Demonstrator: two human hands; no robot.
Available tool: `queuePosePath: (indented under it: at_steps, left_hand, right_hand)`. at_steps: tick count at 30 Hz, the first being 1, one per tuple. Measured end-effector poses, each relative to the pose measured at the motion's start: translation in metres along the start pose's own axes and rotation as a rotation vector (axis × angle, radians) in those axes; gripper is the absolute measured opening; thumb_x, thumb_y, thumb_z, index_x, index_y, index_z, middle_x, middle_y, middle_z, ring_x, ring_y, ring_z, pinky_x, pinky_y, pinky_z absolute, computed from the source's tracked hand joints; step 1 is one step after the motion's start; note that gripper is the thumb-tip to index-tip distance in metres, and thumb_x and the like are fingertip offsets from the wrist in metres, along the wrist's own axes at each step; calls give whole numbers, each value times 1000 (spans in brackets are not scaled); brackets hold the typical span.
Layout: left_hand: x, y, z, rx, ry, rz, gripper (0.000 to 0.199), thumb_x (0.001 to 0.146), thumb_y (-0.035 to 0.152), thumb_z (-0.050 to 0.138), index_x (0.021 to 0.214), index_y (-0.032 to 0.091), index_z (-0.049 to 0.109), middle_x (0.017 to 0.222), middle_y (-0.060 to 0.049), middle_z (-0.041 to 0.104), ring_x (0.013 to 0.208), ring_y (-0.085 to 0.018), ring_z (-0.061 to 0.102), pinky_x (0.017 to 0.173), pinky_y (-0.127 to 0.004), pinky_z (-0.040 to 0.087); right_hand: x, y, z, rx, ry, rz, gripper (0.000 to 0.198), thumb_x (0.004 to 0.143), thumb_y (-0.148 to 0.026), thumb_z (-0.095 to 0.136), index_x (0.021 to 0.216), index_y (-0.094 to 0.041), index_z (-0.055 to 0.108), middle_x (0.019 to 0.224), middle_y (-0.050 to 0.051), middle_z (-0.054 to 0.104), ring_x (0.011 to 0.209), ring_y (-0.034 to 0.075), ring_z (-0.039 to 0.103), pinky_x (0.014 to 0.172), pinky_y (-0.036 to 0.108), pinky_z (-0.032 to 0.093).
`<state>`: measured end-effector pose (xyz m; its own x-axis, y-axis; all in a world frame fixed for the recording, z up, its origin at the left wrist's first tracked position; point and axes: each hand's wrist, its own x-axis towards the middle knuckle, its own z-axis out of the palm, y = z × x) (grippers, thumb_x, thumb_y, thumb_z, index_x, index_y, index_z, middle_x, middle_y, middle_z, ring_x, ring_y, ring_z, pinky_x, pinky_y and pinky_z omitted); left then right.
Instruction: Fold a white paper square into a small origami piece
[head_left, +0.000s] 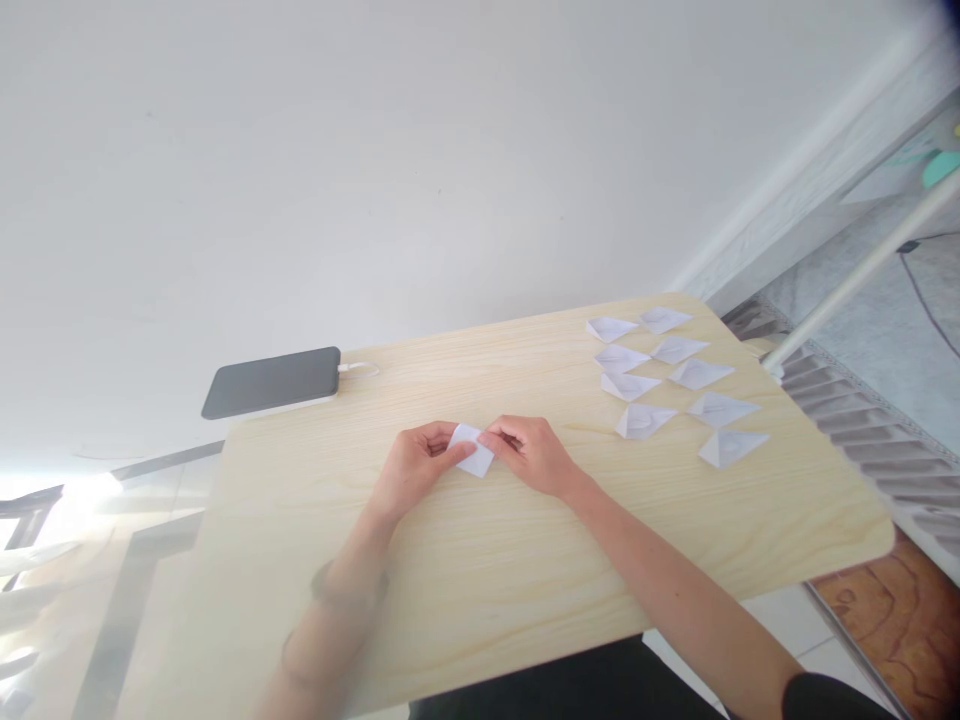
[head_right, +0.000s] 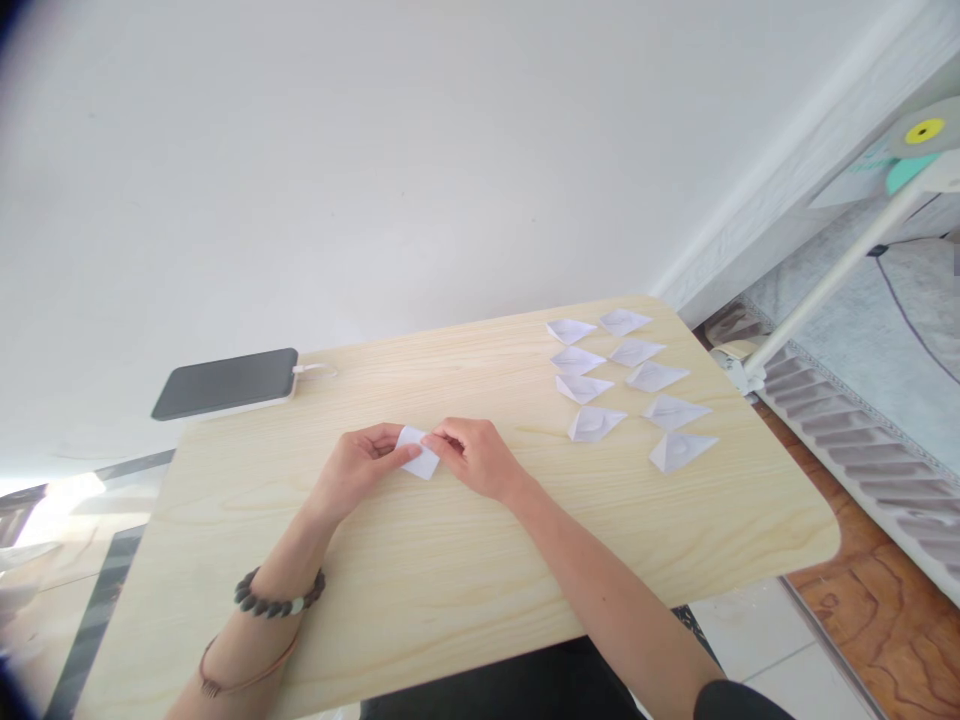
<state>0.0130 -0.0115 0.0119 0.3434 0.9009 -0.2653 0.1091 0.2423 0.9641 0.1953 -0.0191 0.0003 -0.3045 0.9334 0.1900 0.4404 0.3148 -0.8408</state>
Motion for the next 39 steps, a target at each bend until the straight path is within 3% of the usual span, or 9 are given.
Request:
queuePosePath:
  at_steps: [6,11,16,24,28,32,39]
  left_hand:
    - [-1,1,-3,-11,0,-48,30,69,33,69,91,14,64,85,-7,71,76,-20,65,69,-29,51]
    - [-1,0,-4,-10,59,-41,33,69,34,68,97,15,65,89,-7,70,83,-22,65,77,-31,51]
    - [-1,-1,-6,-18,4,-28,35,71,35,67,99,15,65,92,-8,70,88,-24,64,82,-37,49]
    - [-2,-3,-3,-36,15,1,27,72,32,66,90,12,68,82,-6,71,72,-18,64,67,-26,51]
    - [-1,-3,1,-46,70,5,28,73,32,65,91,12,67,85,-7,71,76,-18,64,68,-26,50]
    - [-2,-3,2,-66,36,45,27,74,31,64,95,14,65,92,-7,69,82,-18,62,74,-26,47]
    - [-3,-3,-1,18,88,56,23,78,35,59,82,14,67,73,-1,66,66,-12,56,60,-20,41]
  right_hand:
    - [1,-3,2,26,0,4,32,86,-33,43,58,-17,47,53,-4,42,48,7,36,47,21,28]
    - [1,0,3,69,40,61,29,84,-36,45,64,-17,51,56,-3,49,49,8,40,48,20,32]
    - [0,1,2,95,83,94,28,83,-38,48,67,-17,54,59,-2,55,51,8,44,50,20,34]
    - [3,2,-1,-52,54,31,38,85,-37,44,53,-17,41,50,-4,38,48,7,33,48,22,26]
    - [4,2,-3,-57,40,-1,37,87,-35,42,55,-17,40,52,-4,38,50,7,34,50,23,26]
    - [2,1,-2,-10,2,-17,36,87,-34,42,56,-17,39,53,-4,37,50,7,34,50,22,26]
    - [0,-1,-1,12,-66,-67,35,86,-33,43,56,-17,38,54,-4,36,51,7,34,51,22,27]
